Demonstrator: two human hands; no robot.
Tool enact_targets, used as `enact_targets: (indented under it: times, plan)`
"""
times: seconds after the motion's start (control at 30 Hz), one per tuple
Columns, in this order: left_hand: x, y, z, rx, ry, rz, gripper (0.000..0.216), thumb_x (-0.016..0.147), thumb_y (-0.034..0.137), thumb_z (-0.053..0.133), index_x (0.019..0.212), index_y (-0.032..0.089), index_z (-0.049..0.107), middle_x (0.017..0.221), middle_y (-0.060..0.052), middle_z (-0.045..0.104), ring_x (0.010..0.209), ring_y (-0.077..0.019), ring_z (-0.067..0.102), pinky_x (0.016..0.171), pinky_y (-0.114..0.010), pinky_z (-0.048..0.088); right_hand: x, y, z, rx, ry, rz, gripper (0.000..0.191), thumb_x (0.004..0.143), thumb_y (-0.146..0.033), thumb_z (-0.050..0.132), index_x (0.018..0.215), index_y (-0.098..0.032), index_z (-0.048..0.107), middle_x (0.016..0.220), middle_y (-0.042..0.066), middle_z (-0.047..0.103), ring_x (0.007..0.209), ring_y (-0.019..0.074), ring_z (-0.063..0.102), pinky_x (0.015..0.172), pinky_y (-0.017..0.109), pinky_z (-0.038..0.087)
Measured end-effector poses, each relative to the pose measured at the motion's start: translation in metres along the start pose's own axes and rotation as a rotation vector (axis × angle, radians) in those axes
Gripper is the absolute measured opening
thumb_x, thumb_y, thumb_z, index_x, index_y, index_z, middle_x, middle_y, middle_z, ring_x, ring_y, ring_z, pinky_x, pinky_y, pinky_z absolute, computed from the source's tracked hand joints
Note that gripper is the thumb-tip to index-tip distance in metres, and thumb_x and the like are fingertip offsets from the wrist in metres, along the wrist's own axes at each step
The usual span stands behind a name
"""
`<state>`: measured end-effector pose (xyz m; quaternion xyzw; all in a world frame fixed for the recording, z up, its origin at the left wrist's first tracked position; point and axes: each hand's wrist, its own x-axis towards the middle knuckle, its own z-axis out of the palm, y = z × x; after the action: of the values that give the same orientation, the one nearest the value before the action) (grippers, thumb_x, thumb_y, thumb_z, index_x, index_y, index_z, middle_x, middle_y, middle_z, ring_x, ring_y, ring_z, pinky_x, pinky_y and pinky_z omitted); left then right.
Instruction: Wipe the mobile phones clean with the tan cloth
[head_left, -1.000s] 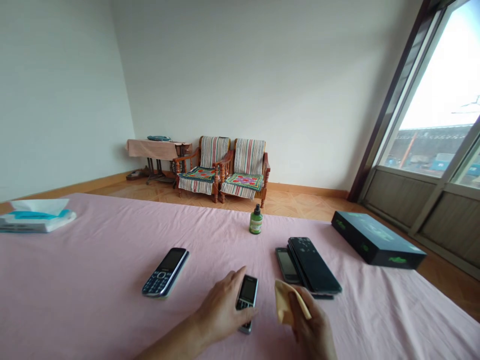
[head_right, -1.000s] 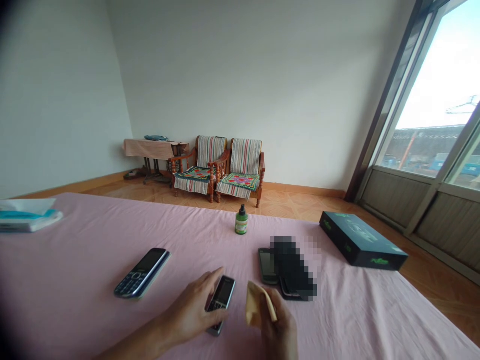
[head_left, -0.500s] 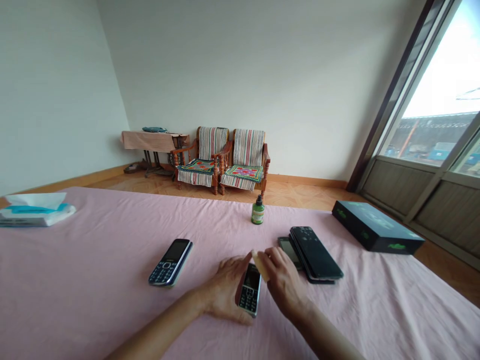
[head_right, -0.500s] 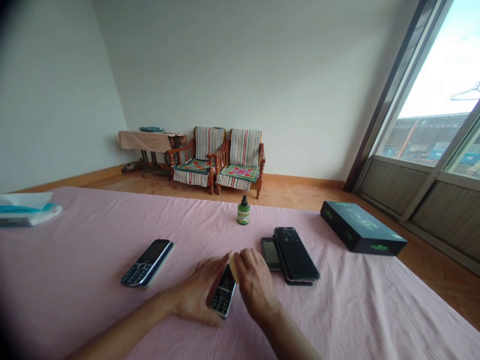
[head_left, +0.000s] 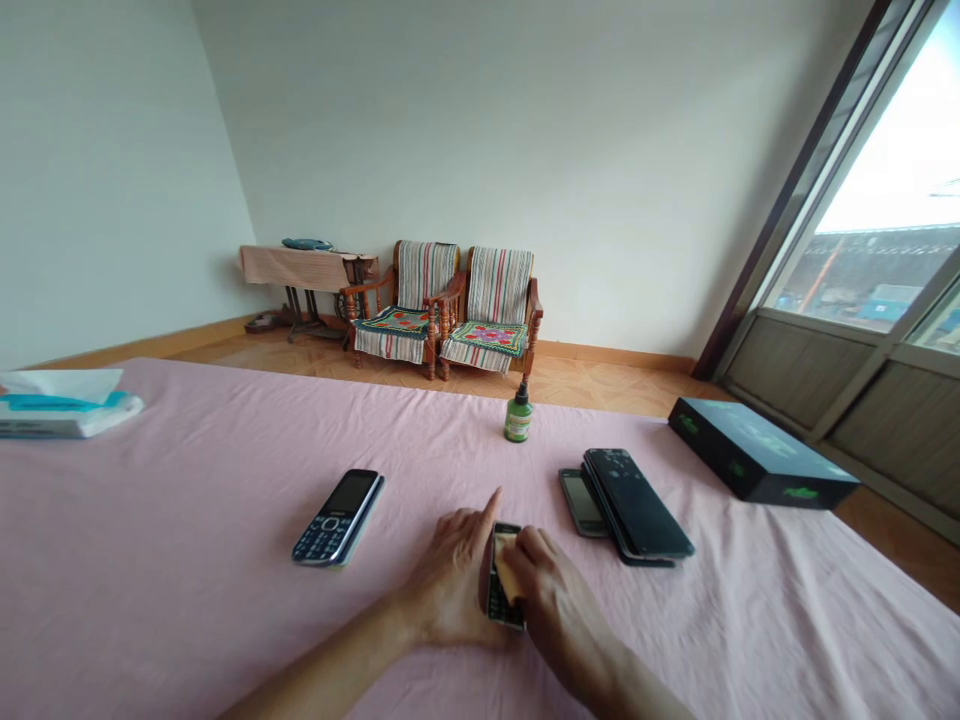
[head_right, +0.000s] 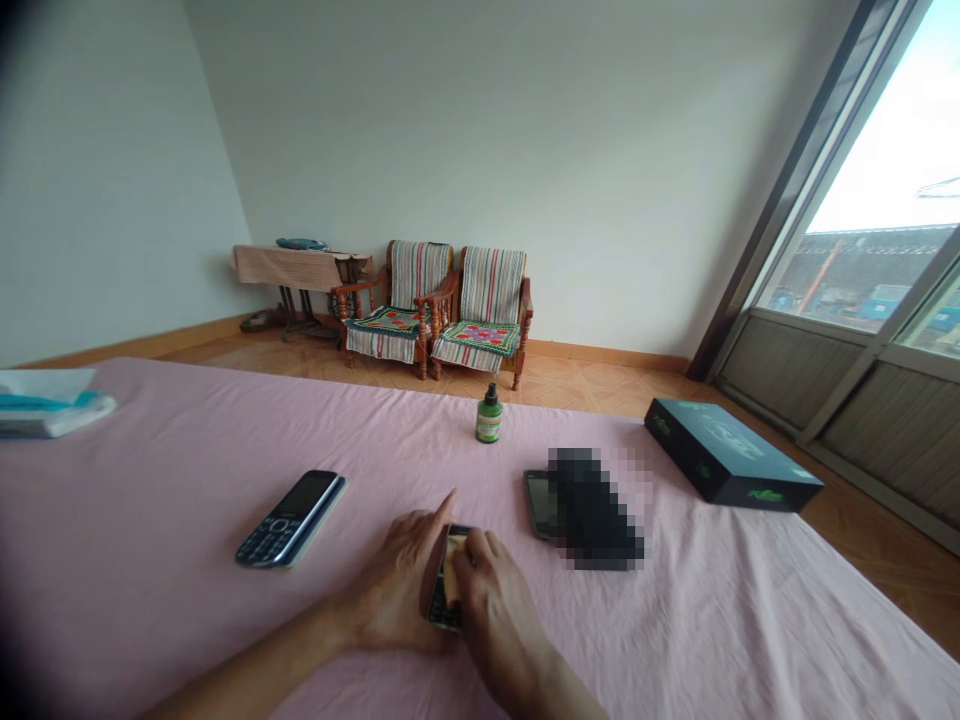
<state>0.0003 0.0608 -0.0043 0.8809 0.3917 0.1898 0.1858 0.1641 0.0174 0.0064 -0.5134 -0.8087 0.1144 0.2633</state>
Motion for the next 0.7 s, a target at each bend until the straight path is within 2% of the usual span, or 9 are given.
enact_targets:
  times: [0.13, 0.23, 0.4, 0.57, 0.7]
  plan:
    - [-0.001, -0.002, -0.003, -0.018, -0.022, -0.002, 0.142, 0.044, 0.047, 0.082, 0.144, 0.028, -0.018, 0.131, -0.012, 0.045, 0.118, -0.037, 0.043, 0.102, -0.054, 0.027, 0.017, 0.008, 0.001, -0.018, 0.042, -0.003, 0.017, 0.091, -0.007, 0.048, 0.092, -0.019, 0.06, 0.091, 0.004, 0.055, 0.084, 0.0183, 0.052, 0.072, 0.027, 0.041]
    - [-0.002, -0.007, -0.004, -0.056, -0.049, 0.018, 0.141, 0.046, 0.046, 0.081, 0.144, 0.028, -0.019, 0.134, -0.012, 0.043, 0.12, -0.0364, 0.042, 0.102, -0.054, 0.027, 0.011, 0.01, 0.006, 0.002, 0.055, 0.009, 0.021, 0.089, -0.002, 0.047, 0.093, -0.019, 0.06, 0.091, 0.004, 0.055, 0.084, 0.0179, 0.052, 0.071, 0.026, 0.041]
    - [-0.001, -0.006, -0.007, -0.079, -0.043, 0.014, 0.143, 0.043, 0.045, 0.082, 0.144, 0.024, -0.017, 0.13, -0.013, 0.048, 0.116, -0.0355, 0.046, 0.101, -0.052, 0.029, -0.004, 0.006, 0.01, 0.041, 0.04, 0.004, 0.027, 0.083, 0.005, 0.049, 0.083, -0.019, 0.06, 0.088, 0.003, 0.056, 0.081, 0.0169, 0.052, 0.068, 0.025, 0.04]
    - [-0.002, -0.001, -0.01, -0.087, -0.01, -0.007, 0.144, 0.044, 0.044, 0.083, 0.144, 0.024, -0.018, 0.127, -0.011, 0.051, 0.113, -0.0358, 0.048, 0.099, -0.051, 0.031, 0.016, 0.007, 0.004, -0.046, 0.05, -0.034, 0.017, 0.092, -0.009, 0.049, 0.082, -0.019, 0.06, 0.086, 0.004, 0.055, 0.082, 0.0182, 0.05, 0.071, 0.027, 0.039]
    - [-0.002, -0.003, -0.008, -0.097, 0.004, -0.002, 0.144, 0.043, 0.044, 0.084, 0.145, 0.025, -0.016, 0.127, -0.011, 0.05, 0.113, -0.0347, 0.047, 0.1, -0.05, 0.032, 0.02, 0.007, 0.004, -0.055, 0.055, -0.042, 0.018, 0.093, -0.013, 0.049, 0.087, -0.021, 0.063, 0.083, 0.003, 0.056, 0.081, 0.0183, 0.049, 0.071, 0.028, 0.038]
